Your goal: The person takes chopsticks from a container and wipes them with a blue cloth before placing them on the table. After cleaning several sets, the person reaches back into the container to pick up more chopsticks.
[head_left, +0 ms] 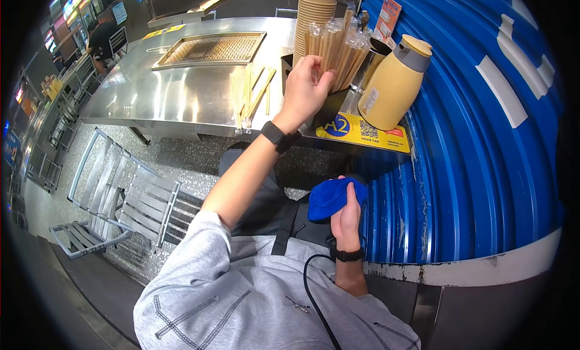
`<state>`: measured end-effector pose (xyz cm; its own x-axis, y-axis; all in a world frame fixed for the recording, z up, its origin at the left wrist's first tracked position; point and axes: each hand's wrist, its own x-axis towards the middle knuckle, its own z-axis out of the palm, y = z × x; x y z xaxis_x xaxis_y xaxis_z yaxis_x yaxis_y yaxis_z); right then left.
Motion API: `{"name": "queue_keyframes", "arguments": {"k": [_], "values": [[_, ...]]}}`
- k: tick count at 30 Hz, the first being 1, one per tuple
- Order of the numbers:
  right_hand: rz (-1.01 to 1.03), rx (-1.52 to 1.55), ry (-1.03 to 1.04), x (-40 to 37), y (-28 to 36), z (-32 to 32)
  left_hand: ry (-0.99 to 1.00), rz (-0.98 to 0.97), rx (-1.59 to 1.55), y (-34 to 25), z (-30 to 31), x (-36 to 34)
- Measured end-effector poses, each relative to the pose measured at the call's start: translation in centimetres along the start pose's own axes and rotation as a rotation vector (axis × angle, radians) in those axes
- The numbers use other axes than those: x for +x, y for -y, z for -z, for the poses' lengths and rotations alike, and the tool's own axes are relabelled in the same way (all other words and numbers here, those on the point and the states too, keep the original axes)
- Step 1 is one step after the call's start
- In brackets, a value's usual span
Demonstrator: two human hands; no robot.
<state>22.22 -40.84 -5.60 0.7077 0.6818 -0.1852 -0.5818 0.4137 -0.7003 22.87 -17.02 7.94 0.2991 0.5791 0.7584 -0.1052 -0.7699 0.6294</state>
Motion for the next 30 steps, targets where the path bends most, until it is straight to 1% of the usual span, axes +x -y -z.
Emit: {"name": "queue_keyframes", "arguments": {"k": [2,5,8,11,16,20,21,22,24,25,26,27,28,30], "values": [[-0.013,-0.004,-0.003,0.0,0.0,0.0,0.025,0.078,-0.058,-0.5,0.3,0.0],[-0.017,0.019,-0.008,0.0,-0.1,-0.1,-0.004,0.085,-0.128,-1.4,0.6,0.5],[-0.019,0.003,0.017,0.2,-0.3,0.5,-0.028,0.027,-0.067,-1.8,1.1,1.0],[-0.020,-0.001,-0.019,0.0,-0.3,-0.1,-0.060,0.043,-0.114,-2.5,1.3,1.1],[-0.033,0.006,0.010,0.2,-0.7,0.5,-0.178,-0.002,-0.242,-2.9,1.4,1.6],[-0.022,-0.010,-0.018,0.2,-0.7,0.4,-0.241,-0.012,-0.302,-4.7,2.9,2.0],[-0.018,-0.005,-0.007,0.2,-0.8,0.6,-0.286,-0.128,-0.294,-4.8,3.3,2.3],[-0.014,0.001,0.003,0.4,-0.9,0.9,-0.309,-0.188,-0.317,-5.1,3.9,2.3],[0.010,0.024,0.026,0.5,-0.8,0.9,-0.308,-0.217,-0.401,-6.6,5.7,1.7],[0.029,0.040,0.036,0.4,-0.5,0.5,-0.305,-0.180,-0.533,-7.3,6.5,1.2],[0.048,0.056,0.048,0.4,-0.3,0.4,-0.298,-0.174,-0.542,-7.5,7.3,0.9],[0.064,0.023,0.119,0.6,-0.1,0.7,-0.265,-0.138,-0.525,-7.9,8.2,0.3],[0.098,0.011,0.137,0.6,0.1,0.5,-0.233,-0.104,-0.508,-8.3,8.9,-0.5],[0.166,-0.013,0.173,0.4,0.8,-0.4,-0.049,0.010,-0.427,-8.5,10.3,-2.3]]}}
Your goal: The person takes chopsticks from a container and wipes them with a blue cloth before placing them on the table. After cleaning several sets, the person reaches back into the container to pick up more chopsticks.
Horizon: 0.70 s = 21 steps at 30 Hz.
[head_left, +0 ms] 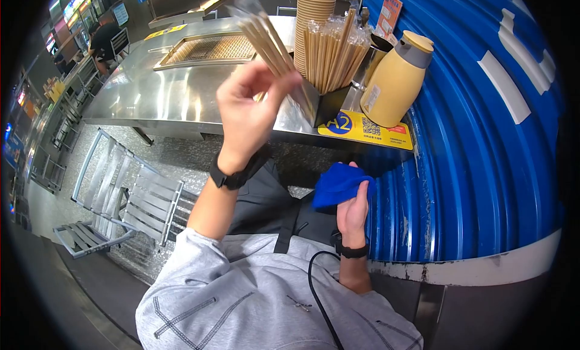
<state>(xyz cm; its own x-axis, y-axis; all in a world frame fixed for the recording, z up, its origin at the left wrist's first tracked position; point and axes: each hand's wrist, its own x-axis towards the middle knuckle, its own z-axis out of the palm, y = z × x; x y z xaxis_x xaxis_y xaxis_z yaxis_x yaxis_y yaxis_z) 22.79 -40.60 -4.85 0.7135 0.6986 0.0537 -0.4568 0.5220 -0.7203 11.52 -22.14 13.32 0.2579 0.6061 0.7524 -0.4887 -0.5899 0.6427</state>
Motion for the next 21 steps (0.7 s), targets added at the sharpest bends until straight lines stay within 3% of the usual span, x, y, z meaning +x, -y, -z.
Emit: {"name": "queue_keyframes", "arguments": {"k": [2,4,6,7,8,10,13,16,21], "values": [[0.060,-0.073,0.083,0.2,0.3,-0.5,0.225,0.194,0.058,-0.8,0.7,-1.8],[0.120,-0.120,0.146,0.1,0.7,-1.7,0.311,0.304,-0.023,0.9,0.5,-4.3],[0.203,-0.350,0.244,0.3,0.2,-1.9,0.350,0.495,-0.039,1.4,-0.1,-6.1],[0.245,-0.467,0.292,0.3,-0.1,-2.2,0.372,0.519,-0.130,1.7,-0.5,-6.6],[0.342,-0.560,0.211,0.0,-0.7,-3.2,0.358,0.551,-0.202,2.8,-0.6,-7.5],[0.507,-0.906,0.345,0.1,-1.6,-2.5,0.355,0.590,-0.161,4.0,-0.7,-8.3],[0.364,-0.830,0.253,-0.4,-3.1,-1.1,0.450,0.598,-0.048,5.1,0.1,-8.8],[0.406,-0.791,0.294,-0.6,-3.2,-0.9,0.325,0.540,-0.142,5.9,0.6,-9.1],[0.221,-0.790,0.394,-0.8,-2.3,-0.7,0.206,0.467,-0.159,5.1,1.7,-7.4]]}}
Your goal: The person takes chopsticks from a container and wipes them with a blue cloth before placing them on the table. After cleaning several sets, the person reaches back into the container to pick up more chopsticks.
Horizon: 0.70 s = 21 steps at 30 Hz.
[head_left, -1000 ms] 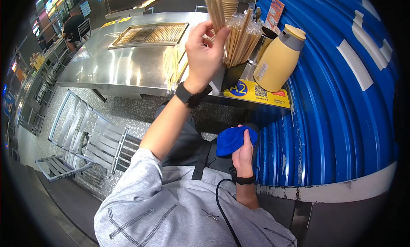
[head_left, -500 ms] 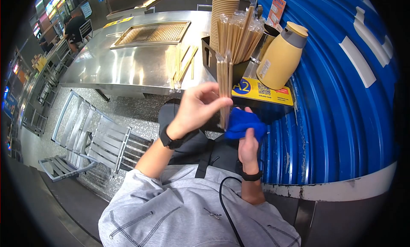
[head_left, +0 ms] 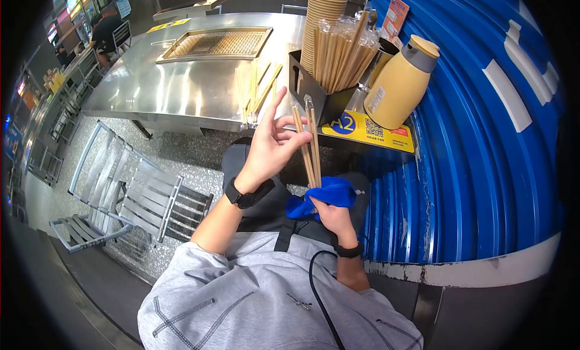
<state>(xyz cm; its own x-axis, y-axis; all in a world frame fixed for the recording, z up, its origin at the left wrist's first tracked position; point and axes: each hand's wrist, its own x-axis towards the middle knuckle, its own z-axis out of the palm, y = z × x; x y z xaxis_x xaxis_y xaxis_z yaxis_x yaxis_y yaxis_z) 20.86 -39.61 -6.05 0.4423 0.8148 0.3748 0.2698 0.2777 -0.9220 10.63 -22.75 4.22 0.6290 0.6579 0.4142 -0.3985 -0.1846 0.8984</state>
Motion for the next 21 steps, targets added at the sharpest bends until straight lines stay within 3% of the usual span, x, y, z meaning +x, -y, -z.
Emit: {"name": "queue_keyframes", "arguments": {"k": [4,21], "values": [[-0.042,0.047,0.106,0.0,0.5,0.7,0.027,0.028,-0.010,-1.6,0.5,0.1],[-0.167,0.064,0.118,0.0,0.4,0.2,0.049,0.093,0.188,-0.1,0.8,-0.8]]}}
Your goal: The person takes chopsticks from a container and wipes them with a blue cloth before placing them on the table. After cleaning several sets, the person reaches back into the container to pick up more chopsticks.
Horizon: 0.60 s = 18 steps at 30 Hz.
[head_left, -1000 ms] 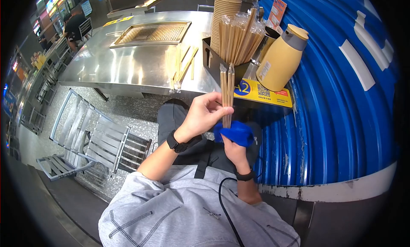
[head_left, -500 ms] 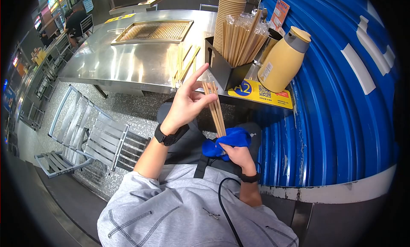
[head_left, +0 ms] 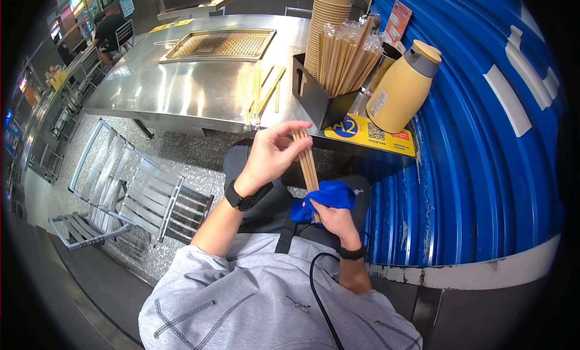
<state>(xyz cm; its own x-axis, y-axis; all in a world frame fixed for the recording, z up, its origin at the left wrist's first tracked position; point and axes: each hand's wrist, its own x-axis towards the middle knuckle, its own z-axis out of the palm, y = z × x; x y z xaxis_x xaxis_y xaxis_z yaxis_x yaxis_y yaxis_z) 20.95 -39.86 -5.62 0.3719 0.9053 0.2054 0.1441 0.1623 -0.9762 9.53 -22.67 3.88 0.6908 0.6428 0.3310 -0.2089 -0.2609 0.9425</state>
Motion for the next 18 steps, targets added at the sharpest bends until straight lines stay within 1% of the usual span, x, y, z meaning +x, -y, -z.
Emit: {"name": "queue_keyframes", "arguments": {"k": [2,4,6,7,10,13,15,16,18], "values": [[-0.004,0.071,-0.015,0.3,0.0,-0.3,0.031,0.004,-0.013,0.7,-0.4,-0.3],[-0.019,0.168,-0.052,0.9,0.3,-0.8,0.096,0.049,0.016,0.9,-1.4,-0.9],[0.040,0.134,-0.126,1.5,1.7,-1.1,0.160,0.073,-0.002,1.2,-2.4,-1.7],[0.070,0.116,-0.163,1.7,2.4,-1.2,0.148,0.000,0.010,1.4,-2.8,-1.8],[0.087,0.116,-0.163,2.1,3.4,-1.2,0.108,0.033,-0.123,1.8,-2.8,-1.7],[0.213,-0.031,-0.140,2.4,3.3,-0.8,0.078,0.061,-0.151,1.5,-2.4,-1.3],[0.146,0.014,-0.136,2.1,3.0,-0.9,0.047,0.088,-0.145,1.0,-2.1,-1.0],[0.113,0.036,-0.134,1.9,2.8,-0.9,0.035,0.058,-0.144,1.3,-1.8,-0.9],[0.202,-0.095,-0.083,1.5,1.3,-0.2,-0.012,0.047,-0.141,1.3,-1.3,-0.6]]}}
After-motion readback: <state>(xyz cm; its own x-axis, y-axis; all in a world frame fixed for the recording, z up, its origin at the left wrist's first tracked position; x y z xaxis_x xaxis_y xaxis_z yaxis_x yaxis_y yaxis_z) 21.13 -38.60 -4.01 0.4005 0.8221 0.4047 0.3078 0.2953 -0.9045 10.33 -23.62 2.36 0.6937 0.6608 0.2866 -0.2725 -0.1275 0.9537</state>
